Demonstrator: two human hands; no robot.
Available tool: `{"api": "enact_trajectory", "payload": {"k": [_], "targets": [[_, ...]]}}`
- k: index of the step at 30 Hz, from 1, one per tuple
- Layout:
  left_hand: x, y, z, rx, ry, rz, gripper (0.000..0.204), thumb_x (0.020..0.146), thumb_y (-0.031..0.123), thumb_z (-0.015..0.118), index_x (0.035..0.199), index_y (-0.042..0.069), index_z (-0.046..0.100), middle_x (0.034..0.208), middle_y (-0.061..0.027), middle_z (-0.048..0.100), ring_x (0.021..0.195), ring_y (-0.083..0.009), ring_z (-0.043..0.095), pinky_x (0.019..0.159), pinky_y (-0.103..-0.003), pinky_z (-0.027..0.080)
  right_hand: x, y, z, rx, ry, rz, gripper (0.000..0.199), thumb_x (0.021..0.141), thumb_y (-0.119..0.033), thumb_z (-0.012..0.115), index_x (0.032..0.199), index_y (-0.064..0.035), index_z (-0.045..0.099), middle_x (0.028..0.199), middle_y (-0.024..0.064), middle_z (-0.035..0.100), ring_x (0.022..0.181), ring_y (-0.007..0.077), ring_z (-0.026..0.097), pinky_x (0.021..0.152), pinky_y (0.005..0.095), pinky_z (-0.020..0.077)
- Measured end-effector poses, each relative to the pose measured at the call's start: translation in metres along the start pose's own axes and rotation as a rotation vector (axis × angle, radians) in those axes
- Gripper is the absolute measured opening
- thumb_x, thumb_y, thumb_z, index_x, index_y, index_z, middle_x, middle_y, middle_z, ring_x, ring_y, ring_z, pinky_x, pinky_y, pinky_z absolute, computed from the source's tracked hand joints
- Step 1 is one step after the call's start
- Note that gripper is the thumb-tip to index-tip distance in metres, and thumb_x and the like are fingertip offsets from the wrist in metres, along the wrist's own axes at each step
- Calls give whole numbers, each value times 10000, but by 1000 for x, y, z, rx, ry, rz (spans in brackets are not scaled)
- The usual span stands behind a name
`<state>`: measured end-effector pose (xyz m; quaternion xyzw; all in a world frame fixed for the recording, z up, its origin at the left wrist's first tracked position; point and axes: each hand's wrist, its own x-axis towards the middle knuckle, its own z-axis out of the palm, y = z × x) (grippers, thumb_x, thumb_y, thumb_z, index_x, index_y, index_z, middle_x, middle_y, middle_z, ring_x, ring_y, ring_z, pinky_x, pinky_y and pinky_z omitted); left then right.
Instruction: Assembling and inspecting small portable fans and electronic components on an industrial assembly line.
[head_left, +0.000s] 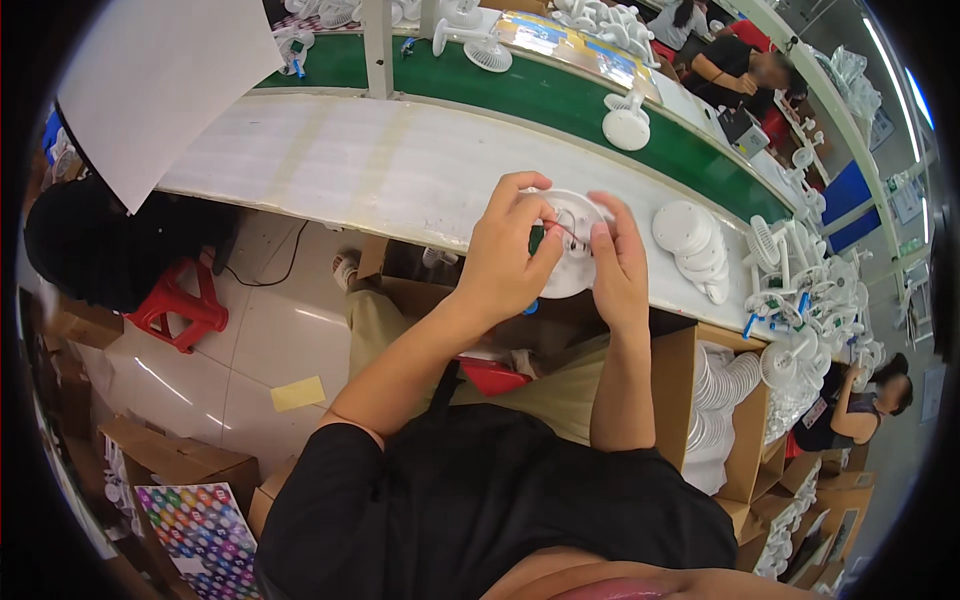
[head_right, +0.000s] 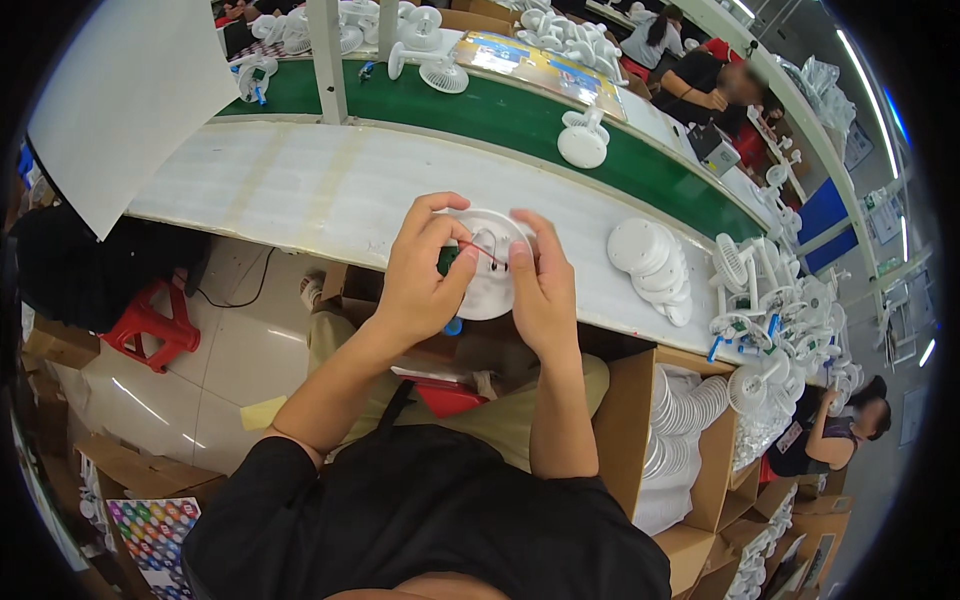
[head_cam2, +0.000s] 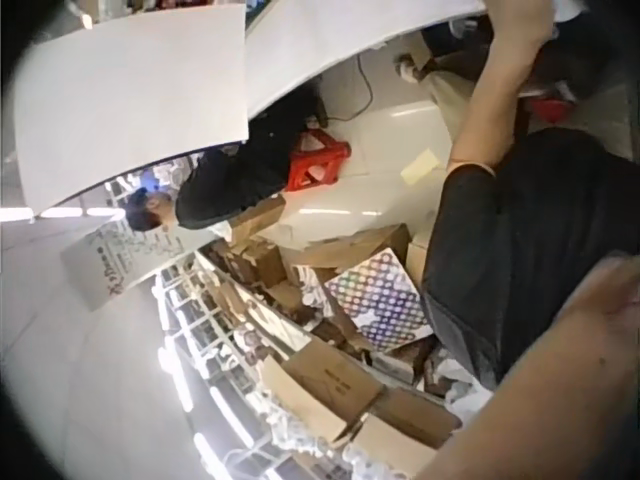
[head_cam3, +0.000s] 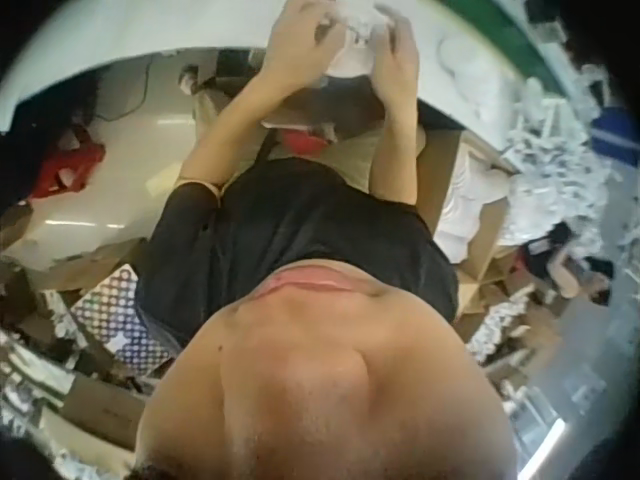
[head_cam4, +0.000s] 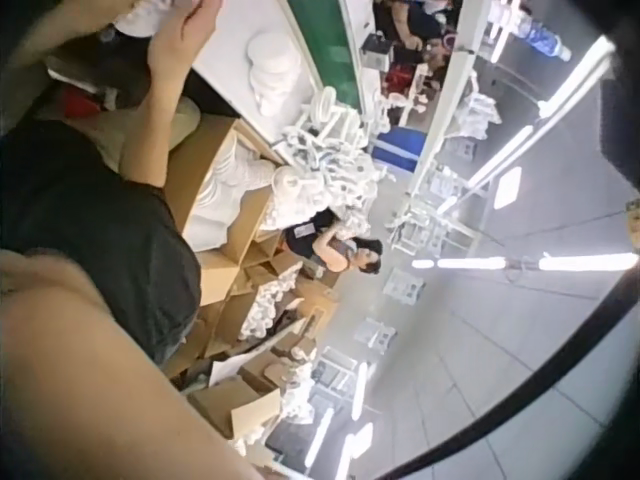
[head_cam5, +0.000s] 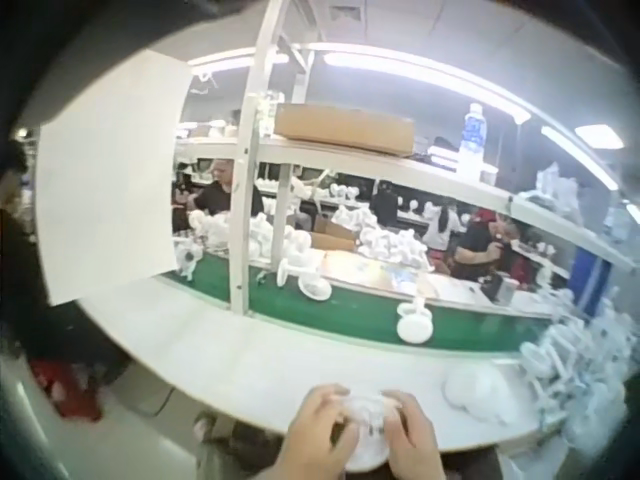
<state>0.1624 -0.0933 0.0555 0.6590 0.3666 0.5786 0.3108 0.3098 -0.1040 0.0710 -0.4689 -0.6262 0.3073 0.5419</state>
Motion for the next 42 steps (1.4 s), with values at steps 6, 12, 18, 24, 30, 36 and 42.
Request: {"api": "enact_trajectory", "payload": {"k": [6,12,18,24,30,36,42], "targets": [[13,-7,6,-43,94,-25,76,807,101,623,806,26,609,1249,-149,502,1030,-278,517,853,-338,442,3,8,7,-555,38,-450,277,810,-68,638,1085,-31,643,1266,131,495,1049,262,509,909,339,412],[11,-4,-5,-38,-109,-130,82,813,109,629,821,30,610,1268,-151,481,1110,-277,489,916,-333,414,7,12,5,-98,26,-183,202,816,-56,650,1016,-61,668,1297,128,476,1045,257,509,880,321,428],[9,-5,-5,-111,-107,-92,69,828,92,612,867,35,601,1224,-139,521,1087,-265,504,911,-329,412,8,2,0,-100,-33,-223,161,820,-56,636,978,-54,668,1257,100,540,1105,243,505,939,323,396],[4,-5,5,-1,78,-64,74,838,67,596,906,39,595,1083,-113,588,964,-233,532,848,-319,425,11,-1,-2,-142,-38,-171,115,805,-44,645,915,-37,677,1139,79,606,1009,214,551,878,289,422],[6,2,11,5,206,-144,75,848,57,599,920,40,591,901,-74,605,746,-171,518,667,-272,431,15,4,18,-187,138,-215,86,779,-24,658,862,-23,682,1019,65,643,897,201,581,795,275,448],[11,0,-5,-85,2,-219,80,837,50,628,902,38,583,753,-36,568,594,-114,455,508,-222,372,19,14,10,-150,151,-267,91,762,-7,655,850,-25,675,970,58,648,838,206,585,745,280,458],[21,6,-6,-36,-54,-220,95,812,33,643,880,39,577,695,-23,539,566,-106,439,494,-215,368,19,15,12,-182,213,-285,92,758,-1,648,842,-30,673,959,59,641,840,206,584,743,279,455]]}}
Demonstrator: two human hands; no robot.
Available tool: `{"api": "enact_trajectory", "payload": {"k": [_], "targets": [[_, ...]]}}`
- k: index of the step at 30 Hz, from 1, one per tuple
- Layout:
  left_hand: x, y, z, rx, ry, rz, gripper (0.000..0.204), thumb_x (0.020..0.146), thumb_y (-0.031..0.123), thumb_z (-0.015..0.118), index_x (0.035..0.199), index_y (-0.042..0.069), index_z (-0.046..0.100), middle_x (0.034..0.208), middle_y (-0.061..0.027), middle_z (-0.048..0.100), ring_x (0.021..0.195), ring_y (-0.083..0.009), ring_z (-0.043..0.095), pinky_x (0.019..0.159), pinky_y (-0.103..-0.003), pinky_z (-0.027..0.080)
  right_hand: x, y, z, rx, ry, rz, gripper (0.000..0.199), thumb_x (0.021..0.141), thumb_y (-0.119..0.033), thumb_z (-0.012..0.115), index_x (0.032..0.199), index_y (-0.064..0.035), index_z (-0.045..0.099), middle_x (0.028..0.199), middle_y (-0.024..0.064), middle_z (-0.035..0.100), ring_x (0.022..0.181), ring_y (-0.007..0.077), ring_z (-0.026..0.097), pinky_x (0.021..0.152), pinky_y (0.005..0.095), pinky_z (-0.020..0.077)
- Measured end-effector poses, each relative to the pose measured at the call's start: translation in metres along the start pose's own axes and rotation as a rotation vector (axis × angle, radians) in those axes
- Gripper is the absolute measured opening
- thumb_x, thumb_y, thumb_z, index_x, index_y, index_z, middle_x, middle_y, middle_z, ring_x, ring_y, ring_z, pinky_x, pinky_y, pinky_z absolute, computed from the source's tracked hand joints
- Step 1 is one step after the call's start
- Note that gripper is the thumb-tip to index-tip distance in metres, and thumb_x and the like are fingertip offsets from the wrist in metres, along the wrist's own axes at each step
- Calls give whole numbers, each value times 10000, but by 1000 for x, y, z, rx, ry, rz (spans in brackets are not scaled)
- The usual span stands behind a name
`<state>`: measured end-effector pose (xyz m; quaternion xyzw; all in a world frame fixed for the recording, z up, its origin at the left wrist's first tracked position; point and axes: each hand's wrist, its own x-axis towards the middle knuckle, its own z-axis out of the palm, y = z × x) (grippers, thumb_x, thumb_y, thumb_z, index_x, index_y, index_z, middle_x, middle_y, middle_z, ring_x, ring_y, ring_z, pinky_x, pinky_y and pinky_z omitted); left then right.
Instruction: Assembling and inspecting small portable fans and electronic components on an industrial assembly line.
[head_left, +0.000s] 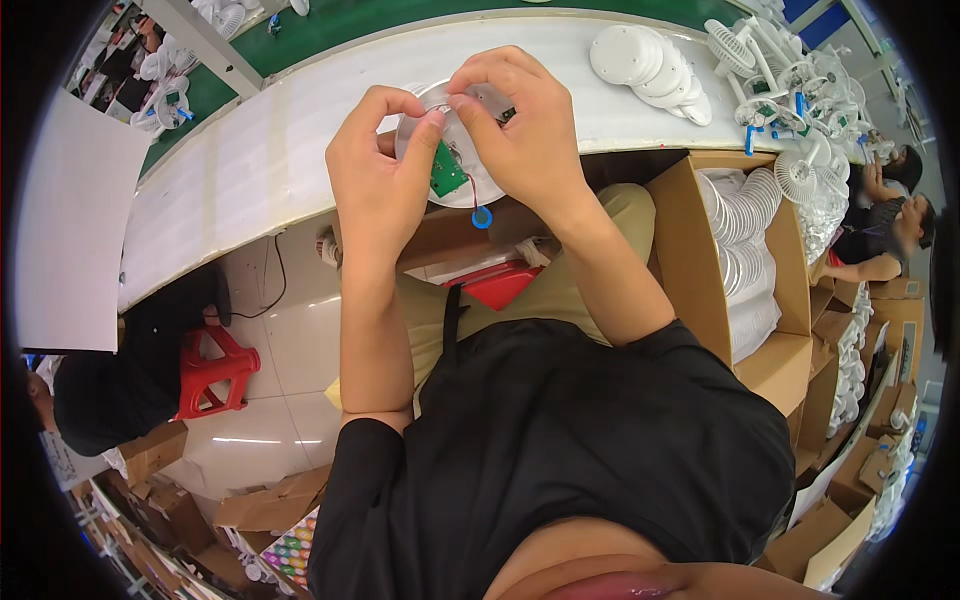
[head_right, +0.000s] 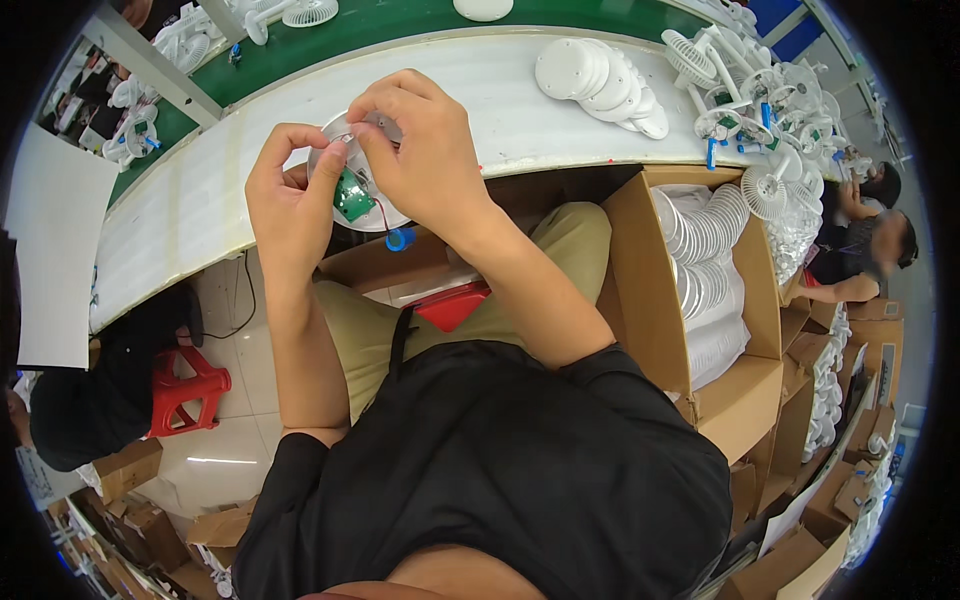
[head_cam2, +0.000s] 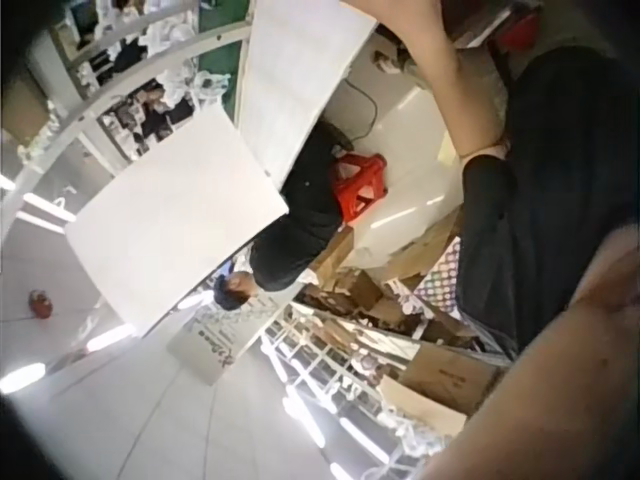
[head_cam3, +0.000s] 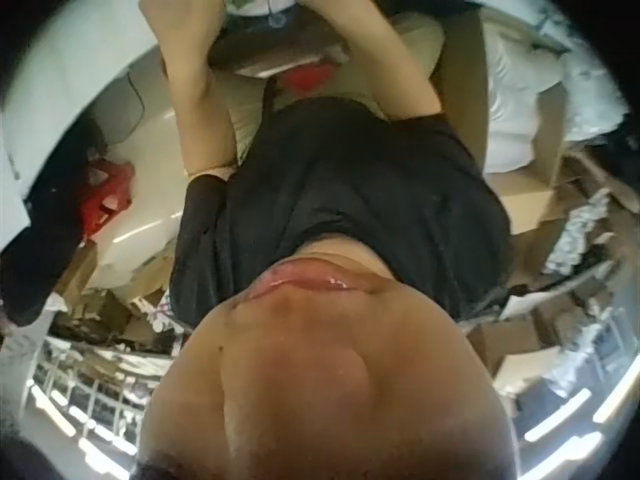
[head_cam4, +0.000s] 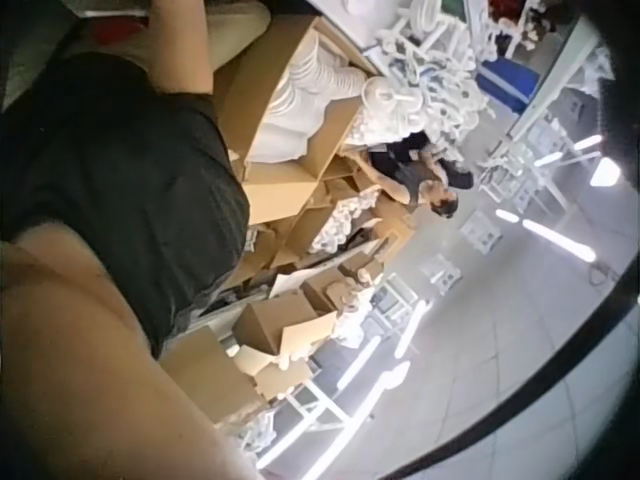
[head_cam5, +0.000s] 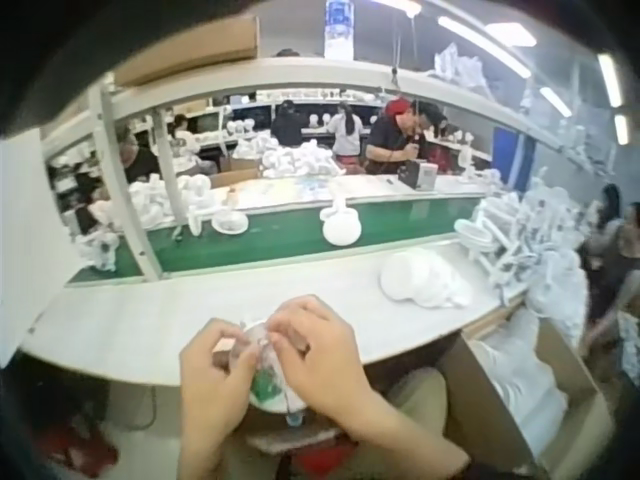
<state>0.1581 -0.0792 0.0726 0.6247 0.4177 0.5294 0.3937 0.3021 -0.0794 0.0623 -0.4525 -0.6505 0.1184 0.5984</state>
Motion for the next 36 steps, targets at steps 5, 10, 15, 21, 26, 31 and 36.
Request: {"api": "enact_trajectory", "payload": {"k": [5,10,15,21,26,31,36], "targets": [[-1,6,6,65,-25,-12,84,798,10,625,852,38,567,709,-25,540,578,-104,442,510,-216,386,-1,10,-6,27,-16,-44,122,753,-11,652,871,-40,661,939,60,631,830,209,579,743,275,451],[6,0,-6,80,-95,9,125,780,-22,593,862,47,529,750,-24,511,603,-106,441,533,-216,402,-1,7,-7,64,-80,-22,176,755,-24,641,929,-49,643,926,70,619,798,217,567,728,287,453],[2,-17,-39,76,-207,-11,171,809,-21,554,943,63,490,887,-30,482,766,-105,443,663,-217,427,-5,24,23,226,-187,-44,218,725,-36,631,943,-33,647,901,93,659,782,249,596,737,331,492],[2,-14,-81,203,-228,113,204,888,64,574,1088,41,549,994,-88,564,863,-164,536,758,-244,481,29,18,52,393,-388,-78,214,688,-28,633,894,-62,676,871,83,691,737,267,610,701,357,506],[11,0,-81,291,-204,25,186,903,73,556,1084,32,551,961,-89,567,782,-153,534,694,-227,468,61,18,68,329,-462,-177,201,700,-53,632,895,-73,675,859,74,681,726,253,606,680,354,502],[20,-14,-69,347,-129,11,160,911,80,546,1061,25,550,936,-88,570,740,-146,530,659,-226,458,78,41,80,169,73,-573,177,743,-73,611,914,-61,655,774,69,653,619,241,549,614,352,470],[10,-44,-67,348,104,88,131,917,75,532,1037,25,550,913,-93,576,736,-151,531,659,-240,462,-15,30,14,270,-11,353,187,854,-157,619,996,-47,567,571,23,523,509,168,459,508,329,379]]}}
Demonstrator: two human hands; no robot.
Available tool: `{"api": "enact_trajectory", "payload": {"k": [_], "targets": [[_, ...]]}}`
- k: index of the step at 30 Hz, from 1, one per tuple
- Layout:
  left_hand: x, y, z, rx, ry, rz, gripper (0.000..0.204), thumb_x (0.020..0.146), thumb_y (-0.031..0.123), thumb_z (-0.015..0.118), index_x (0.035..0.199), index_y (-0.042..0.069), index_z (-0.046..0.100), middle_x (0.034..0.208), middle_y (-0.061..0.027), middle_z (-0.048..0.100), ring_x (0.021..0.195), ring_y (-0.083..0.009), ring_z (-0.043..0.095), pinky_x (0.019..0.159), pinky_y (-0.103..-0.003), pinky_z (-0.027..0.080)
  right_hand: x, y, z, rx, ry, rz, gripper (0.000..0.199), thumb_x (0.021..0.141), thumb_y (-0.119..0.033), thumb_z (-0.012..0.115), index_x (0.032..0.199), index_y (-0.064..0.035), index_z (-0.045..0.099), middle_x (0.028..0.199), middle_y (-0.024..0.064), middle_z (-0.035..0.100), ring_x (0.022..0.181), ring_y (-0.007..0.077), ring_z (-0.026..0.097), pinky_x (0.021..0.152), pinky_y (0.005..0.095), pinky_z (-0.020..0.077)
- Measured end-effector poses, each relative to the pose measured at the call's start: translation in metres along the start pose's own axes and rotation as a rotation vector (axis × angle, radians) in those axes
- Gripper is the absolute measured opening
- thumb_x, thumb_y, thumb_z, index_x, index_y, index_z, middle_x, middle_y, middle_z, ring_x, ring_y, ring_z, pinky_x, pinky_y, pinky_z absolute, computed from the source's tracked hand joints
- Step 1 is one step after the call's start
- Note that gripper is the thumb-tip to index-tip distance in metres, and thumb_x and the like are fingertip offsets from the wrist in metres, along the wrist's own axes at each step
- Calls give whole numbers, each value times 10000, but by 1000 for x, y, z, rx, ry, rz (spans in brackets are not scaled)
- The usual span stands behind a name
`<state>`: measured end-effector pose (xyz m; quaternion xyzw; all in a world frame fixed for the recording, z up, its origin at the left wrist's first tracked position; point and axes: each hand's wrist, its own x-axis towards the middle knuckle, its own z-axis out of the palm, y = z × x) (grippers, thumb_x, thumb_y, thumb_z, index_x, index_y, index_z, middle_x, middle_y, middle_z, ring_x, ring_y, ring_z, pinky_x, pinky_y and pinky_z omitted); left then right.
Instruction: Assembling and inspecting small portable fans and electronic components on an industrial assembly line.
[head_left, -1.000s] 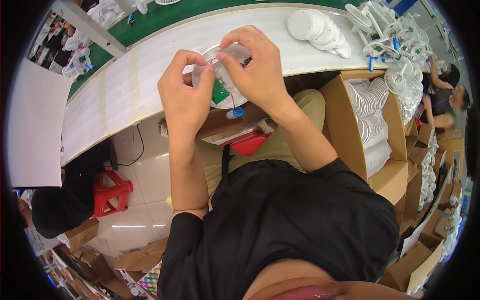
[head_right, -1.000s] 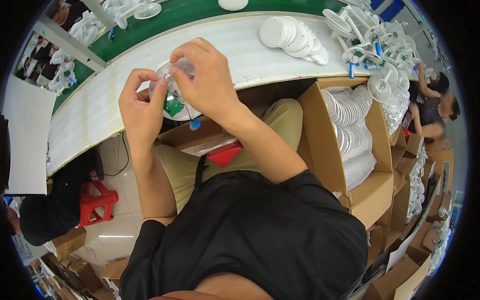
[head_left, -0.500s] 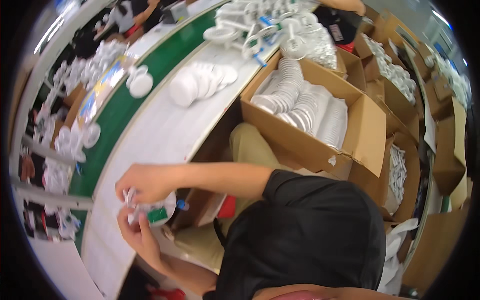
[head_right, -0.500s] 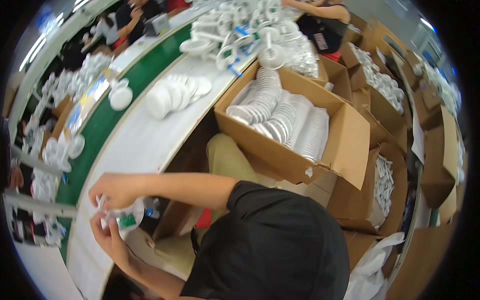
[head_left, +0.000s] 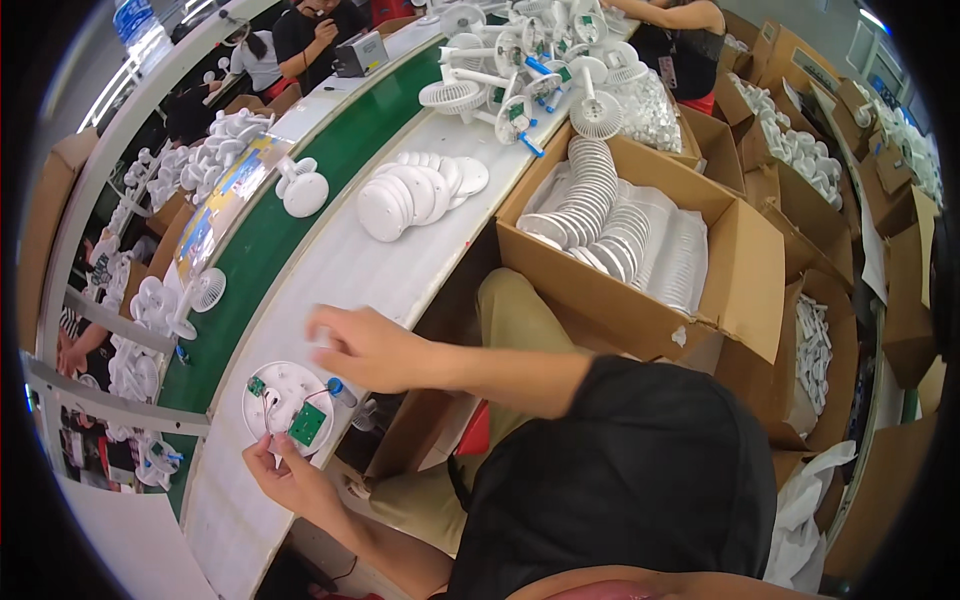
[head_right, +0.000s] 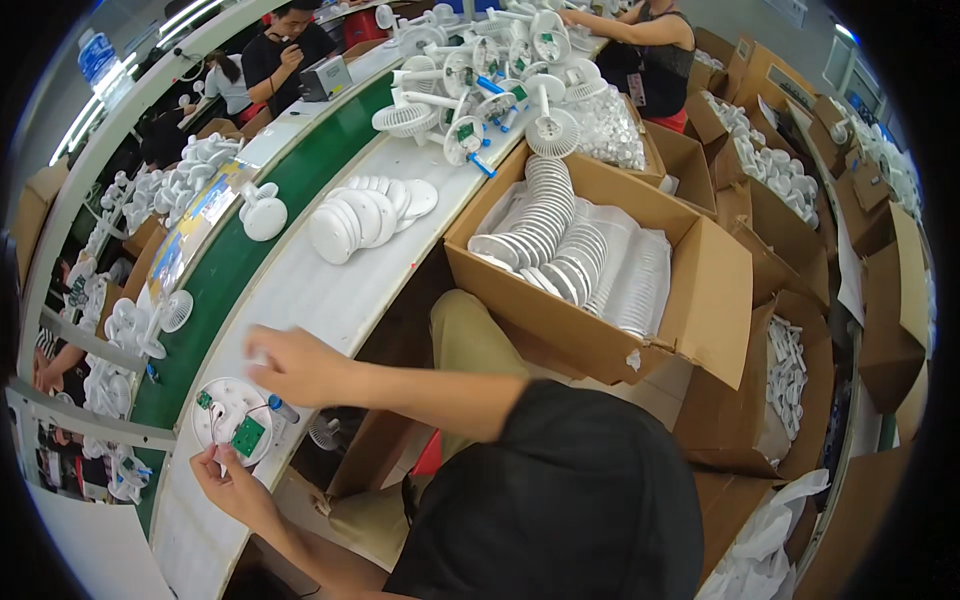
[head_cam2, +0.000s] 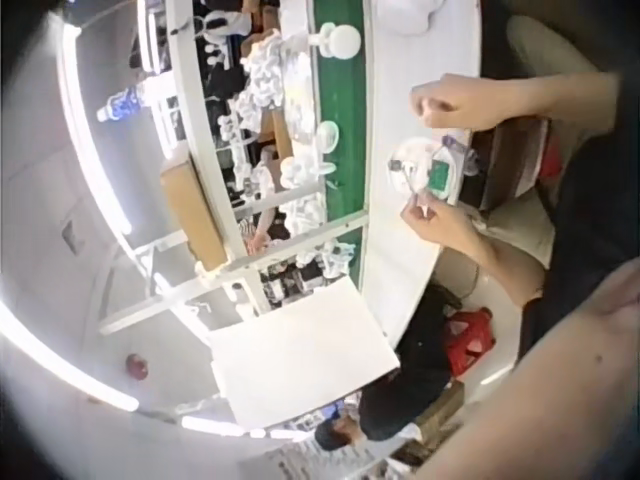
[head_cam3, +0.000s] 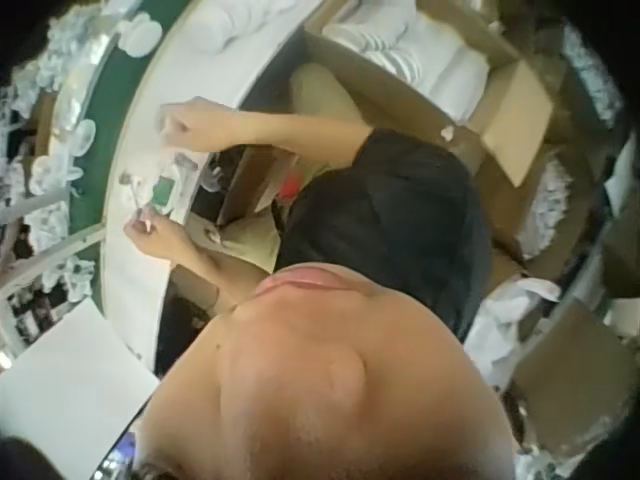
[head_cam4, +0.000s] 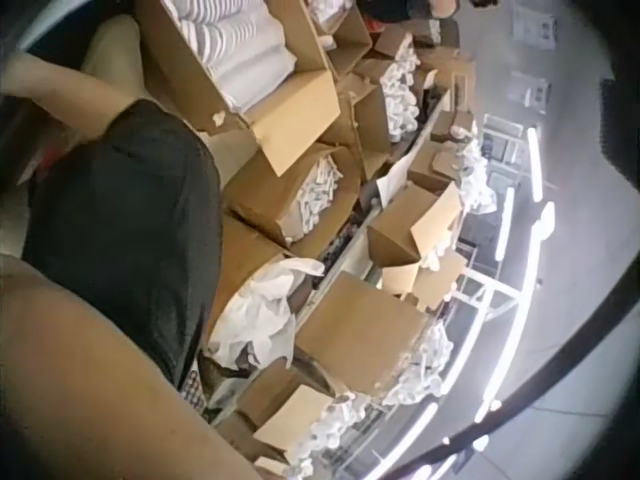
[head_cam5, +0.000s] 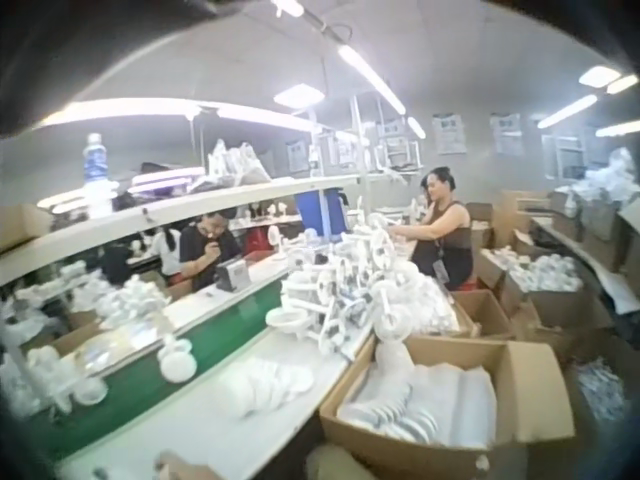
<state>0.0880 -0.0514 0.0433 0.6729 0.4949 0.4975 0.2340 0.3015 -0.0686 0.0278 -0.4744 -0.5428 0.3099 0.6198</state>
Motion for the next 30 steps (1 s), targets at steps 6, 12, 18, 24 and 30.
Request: {"api": "enact_trajectory", "payload": {"k": [6,12,18,24,30], "targets": [[-23,9,21,0,34,37,108,925,59,511,1011,14,558,877,-101,590,731,-154,535,666,-254,469,-54,41,18,538,-140,528,214,1008,-270,467,1094,-74,466,767,50,571,631,136,504,564,275,413],[-28,13,26,13,20,33,113,917,29,511,999,-5,579,859,-107,613,724,-152,539,669,-257,471,-41,51,32,995,-34,586,228,1012,-247,471,1147,-65,449,954,72,578,813,126,529,716,265,437],[-41,18,18,-37,25,9,123,905,10,523,1002,-14,594,863,-105,634,715,-148,540,668,-255,471,-31,27,42,769,192,276,288,973,-137,537,1223,-50,425,1064,81,563,929,121,522,832,267,436],[-40,23,18,-47,112,13,126,902,9,524,1003,-14,597,877,-104,638,719,-150,543,664,-255,476,-37,-4,34,467,213,-116,403,919,-45,587,1299,-6,459,1056,74,568,890,127,530,821,264,448],[-35,29,24,-71,103,8,126,895,-8,527,989,-16,610,889,-94,635,725,-158,553,681,-261,505,-23,4,7,107,-42,-61,440,883,2,598,1318,40,548,1097,87,571,819,141,547,740,239,471]]}}
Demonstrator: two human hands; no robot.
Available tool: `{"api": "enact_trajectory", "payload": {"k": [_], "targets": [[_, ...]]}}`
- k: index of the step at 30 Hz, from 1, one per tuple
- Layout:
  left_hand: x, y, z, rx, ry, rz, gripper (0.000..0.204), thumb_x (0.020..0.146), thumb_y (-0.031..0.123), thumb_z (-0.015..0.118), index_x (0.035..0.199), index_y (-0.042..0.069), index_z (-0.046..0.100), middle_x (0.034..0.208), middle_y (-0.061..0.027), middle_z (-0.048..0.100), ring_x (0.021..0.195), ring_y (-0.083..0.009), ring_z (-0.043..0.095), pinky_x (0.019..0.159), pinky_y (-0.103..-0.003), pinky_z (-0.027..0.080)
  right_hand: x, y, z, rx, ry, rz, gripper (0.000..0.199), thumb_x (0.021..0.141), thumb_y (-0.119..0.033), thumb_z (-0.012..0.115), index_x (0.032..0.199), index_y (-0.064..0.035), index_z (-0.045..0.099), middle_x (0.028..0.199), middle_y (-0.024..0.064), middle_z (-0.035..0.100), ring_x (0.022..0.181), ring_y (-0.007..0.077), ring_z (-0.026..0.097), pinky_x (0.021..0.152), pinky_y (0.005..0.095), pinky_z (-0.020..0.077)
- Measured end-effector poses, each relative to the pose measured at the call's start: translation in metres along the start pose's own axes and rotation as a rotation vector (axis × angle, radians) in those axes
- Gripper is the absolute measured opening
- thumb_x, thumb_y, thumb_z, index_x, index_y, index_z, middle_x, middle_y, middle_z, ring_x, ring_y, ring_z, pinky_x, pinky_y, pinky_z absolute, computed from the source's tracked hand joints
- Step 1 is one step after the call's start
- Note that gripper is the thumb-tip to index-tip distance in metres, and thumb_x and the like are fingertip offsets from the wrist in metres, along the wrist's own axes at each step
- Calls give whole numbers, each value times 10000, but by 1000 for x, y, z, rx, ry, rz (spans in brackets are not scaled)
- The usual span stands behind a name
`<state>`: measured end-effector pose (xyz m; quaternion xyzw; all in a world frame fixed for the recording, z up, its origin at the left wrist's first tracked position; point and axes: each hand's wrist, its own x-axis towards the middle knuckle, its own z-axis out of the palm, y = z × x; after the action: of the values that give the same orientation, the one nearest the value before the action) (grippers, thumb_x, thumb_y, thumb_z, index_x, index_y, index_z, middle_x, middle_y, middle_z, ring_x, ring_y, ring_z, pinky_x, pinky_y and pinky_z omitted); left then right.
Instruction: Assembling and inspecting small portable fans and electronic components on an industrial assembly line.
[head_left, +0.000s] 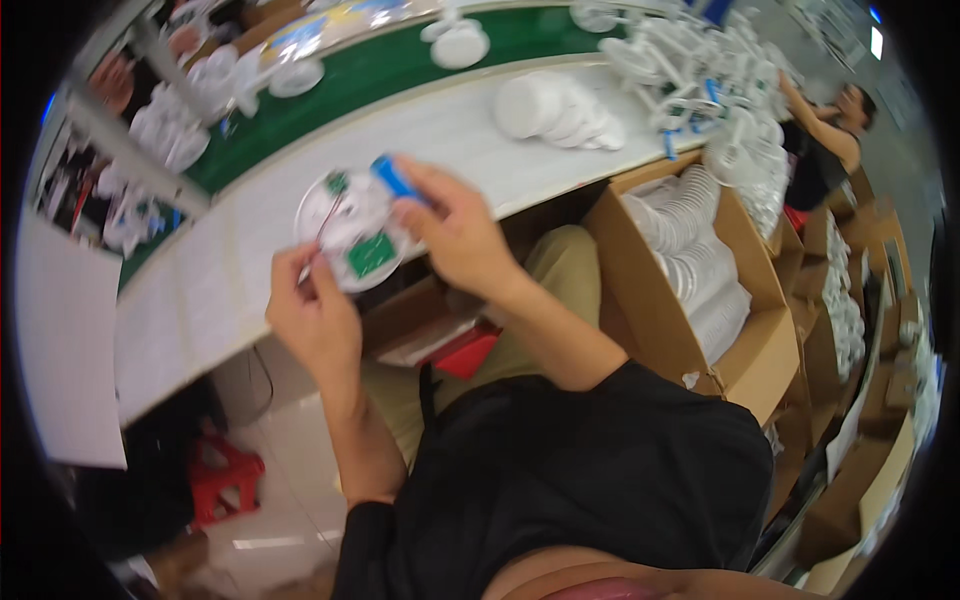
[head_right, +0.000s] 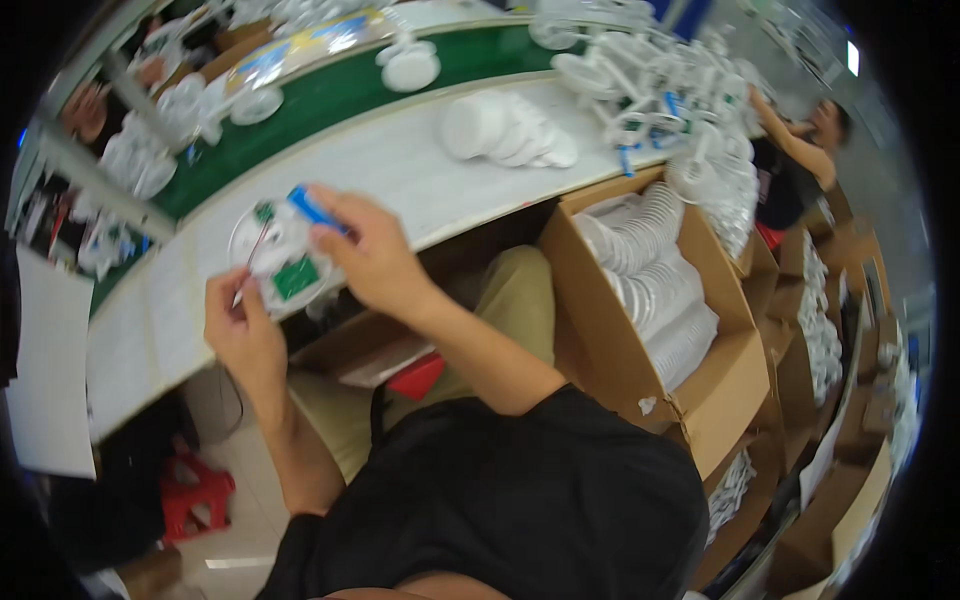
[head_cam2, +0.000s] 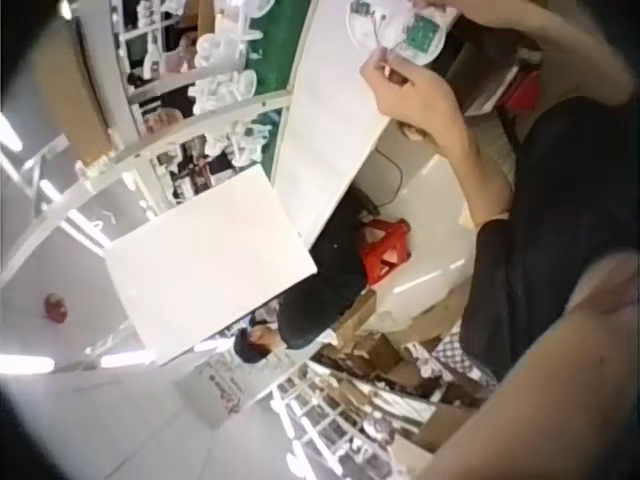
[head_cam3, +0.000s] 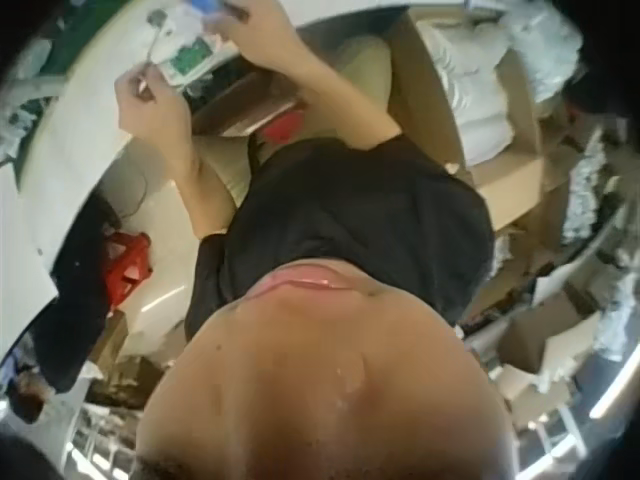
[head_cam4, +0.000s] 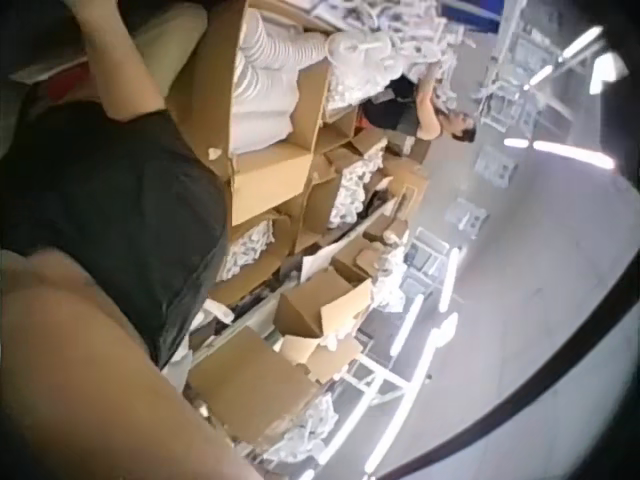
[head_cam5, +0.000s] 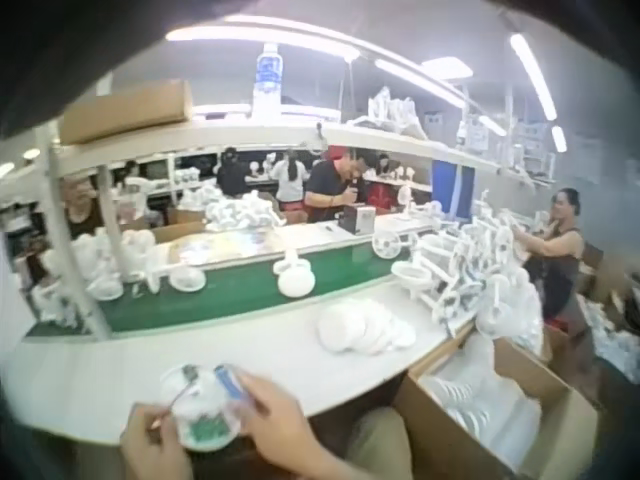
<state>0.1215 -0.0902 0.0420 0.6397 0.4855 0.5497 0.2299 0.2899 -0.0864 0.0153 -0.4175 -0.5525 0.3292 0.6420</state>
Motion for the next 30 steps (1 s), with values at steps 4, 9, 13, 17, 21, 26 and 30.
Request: {"api": "enact_trajectory", "payload": {"k": [4,9,13,17,21,26,30], "targets": [[1,6,6,-89,44,3,118,887,-18,541,975,1,619,837,-82,626,644,-135,532,602,-243,489,7,-25,-7,244,2,129,404,851,44,593,1254,41,575,1055,89,607,832,154,571,745,239,491],[-4,7,8,-142,45,-44,157,886,-22,548,1019,1,627,802,-71,625,594,-108,518,557,-217,463,9,-25,-5,357,8,71,322,829,38,625,1147,-7,649,974,80,621,809,157,571,758,253,502],[-3,18,4,-211,63,-135,200,886,-11,565,1064,4,653,845,-75,654,618,-106,537,564,-216,465,12,-25,-4,-58,-143,-116,240,859,-6,659,1097,-11,682,1029,91,606,886,144,560,786,242,471],[0,0,5,-237,64,-10,211,891,2,577,1080,6,671,878,-90,669,625,-109,552,559,-207,463,12,-15,4,-245,-72,-228,177,857,-30,676,1029,-9,711,995,76,592,899,153,544,816,245,455],[4,-6,2,-272,77,9,202,889,14,600,1072,4,684,904,-98,680,627,-108,557,554,-195,458,18,-12,16,-179,-47,-117,160,840,-40,680,989,-17,733,970,61,592,847,149,534,780,230,446],[7,0,-5,-262,85,-54,197,877,23,637,1066,3,689,913,-98,682,623,-97,541,542,-178,443,29,-14,14,74,-159,97,188,837,-22,662,1012,-10,731,979,58,586,849,153,527,783,227,439],[7,5,-9,-241,66,-110,215,863,19,659,1075,5,687,905,-90,677,616,-83,519,533,-168,428,28,-13,6,194,-284,139,221,848,3,642,1056,6,715,1003,65,577,903,161,525,825,236,435]]}}
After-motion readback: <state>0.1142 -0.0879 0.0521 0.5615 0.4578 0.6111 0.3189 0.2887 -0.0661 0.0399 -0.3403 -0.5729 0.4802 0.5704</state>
